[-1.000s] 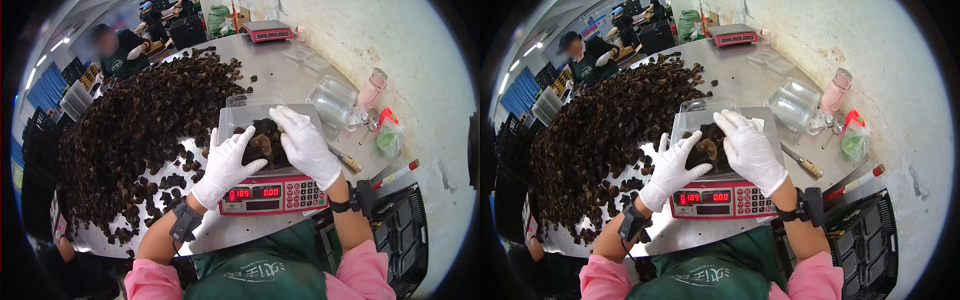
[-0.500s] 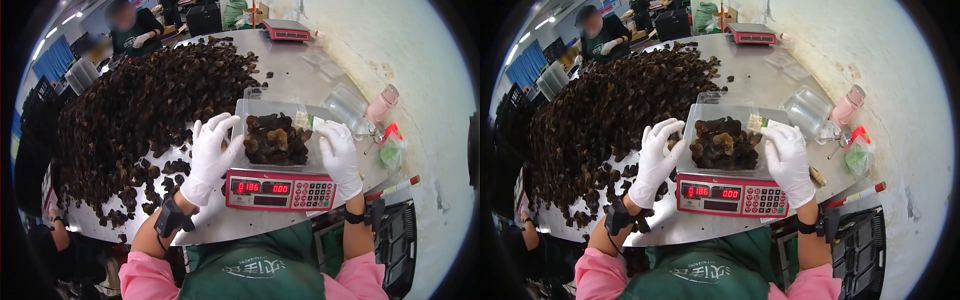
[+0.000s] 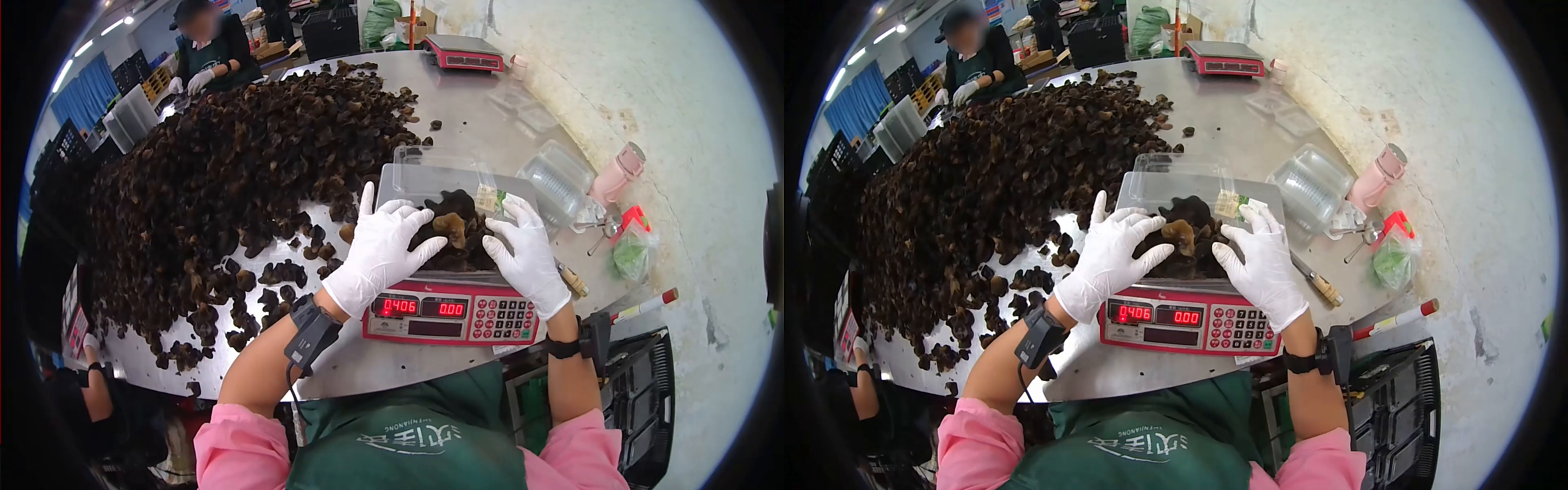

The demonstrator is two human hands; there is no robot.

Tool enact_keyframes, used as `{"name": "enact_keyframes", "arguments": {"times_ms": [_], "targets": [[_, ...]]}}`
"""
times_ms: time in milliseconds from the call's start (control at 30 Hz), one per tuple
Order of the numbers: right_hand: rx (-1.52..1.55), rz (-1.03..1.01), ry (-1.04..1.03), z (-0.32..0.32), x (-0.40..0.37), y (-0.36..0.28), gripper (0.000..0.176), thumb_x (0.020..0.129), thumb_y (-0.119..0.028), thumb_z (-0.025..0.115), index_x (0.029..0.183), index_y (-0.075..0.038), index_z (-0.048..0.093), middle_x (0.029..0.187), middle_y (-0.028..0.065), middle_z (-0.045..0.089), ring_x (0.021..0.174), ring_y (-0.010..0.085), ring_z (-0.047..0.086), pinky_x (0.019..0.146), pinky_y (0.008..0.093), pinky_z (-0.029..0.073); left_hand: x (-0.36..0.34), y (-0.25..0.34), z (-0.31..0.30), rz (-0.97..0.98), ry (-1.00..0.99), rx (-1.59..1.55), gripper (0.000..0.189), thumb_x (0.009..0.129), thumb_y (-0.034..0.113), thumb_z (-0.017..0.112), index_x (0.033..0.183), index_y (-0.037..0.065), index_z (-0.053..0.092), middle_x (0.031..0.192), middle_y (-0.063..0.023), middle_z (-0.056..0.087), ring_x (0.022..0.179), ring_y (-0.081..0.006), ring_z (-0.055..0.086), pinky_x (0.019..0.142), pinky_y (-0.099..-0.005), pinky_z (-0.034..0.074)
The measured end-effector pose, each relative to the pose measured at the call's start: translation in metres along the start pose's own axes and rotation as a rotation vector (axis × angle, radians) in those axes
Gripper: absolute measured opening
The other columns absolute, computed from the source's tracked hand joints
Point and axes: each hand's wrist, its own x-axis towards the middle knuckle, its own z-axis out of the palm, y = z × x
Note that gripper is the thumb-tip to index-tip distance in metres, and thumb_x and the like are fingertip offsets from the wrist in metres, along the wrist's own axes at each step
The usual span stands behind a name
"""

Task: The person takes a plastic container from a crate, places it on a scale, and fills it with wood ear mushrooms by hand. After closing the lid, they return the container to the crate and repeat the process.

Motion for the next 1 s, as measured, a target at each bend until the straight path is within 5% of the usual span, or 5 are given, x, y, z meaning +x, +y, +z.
{"name": "enact_keyframes", "arguments": {"times_ms": [333,467,600,933,1000], "targets": [[0.194,0.088,0.177,-0.038,-0.011,0.002,0.029,0.098,-0.017,0.064,0.121,-0.001,0.067,0.127,0.0185,0.062,0.121,0.0350,0.056,0.106,0.0406,0.043,-0.025,-0.002,-0.018,0.067,0.403,-0.163,0.057,0.084,0.021,0.077,0.137,0.012,0.057,0.147,-0.0171,0.051,0.132,-0.0402,0.050,0.118,-0.0510,0.031],[0.303,0.129,0.145,-0.044,-0.016,0.008,0.025,0.099,-0.016,0.063,0.118,0.000,0.068,0.127,0.0181,0.063,0.118,0.0320,0.058,0.104,0.0386,0.044,-0.052,-0.018,-0.025,-0.117,0.407,-0.477,0.046,0.085,0.017,0.076,0.129,0.008,0.063,0.125,-0.0122,0.064,0.106,-0.0265,0.065,0.091,-0.0373,0.053],[0.362,0.104,0.137,-0.045,-0.013,0.013,0.022,0.101,-0.013,0.060,0.115,0.000,0.069,0.121,0.0162,0.065,0.114,0.0269,0.062,0.100,0.0345,0.046,-0.090,-0.036,-0.014,-0.294,0.351,-0.674,0.039,0.096,0.015,0.071,0.132,0.006,0.062,0.097,-0.0035,0.071,0.079,-0.0110,0.063,0.078,-0.0269,0.053],[0.546,0.201,0.002,-0.039,0.026,0.015,0.033,0.106,-0.024,0.054,0.123,0.002,0.067,0.119,0.0087,0.068,0.113,0.0178,0.062,0.100,0.0298,0.046,-0.112,-0.014,-0.017,-0.511,0.211,-0.941,0.042,0.096,0.011,0.070,0.136,0.005,0.058,0.092,0.0003,0.067,0.073,-0.0051,0.057,0.071,-0.0222,0.051],[0.989,0.462,-0.056,-0.029,0.040,0.021,0.035,0.106,-0.028,0.054,0.126,-0.002,0.065,0.120,0.0061,0.066,0.110,0.0160,0.062,0.096,0.0300,0.049,-0.106,-0.012,-0.008,-0.482,0.241,-1.097,0.045,0.097,0.010,0.068,0.140,0.004,0.054,0.092,-0.0005,0.065,0.076,-0.0061,0.059,0.072,-0.0221,0.051]]}}
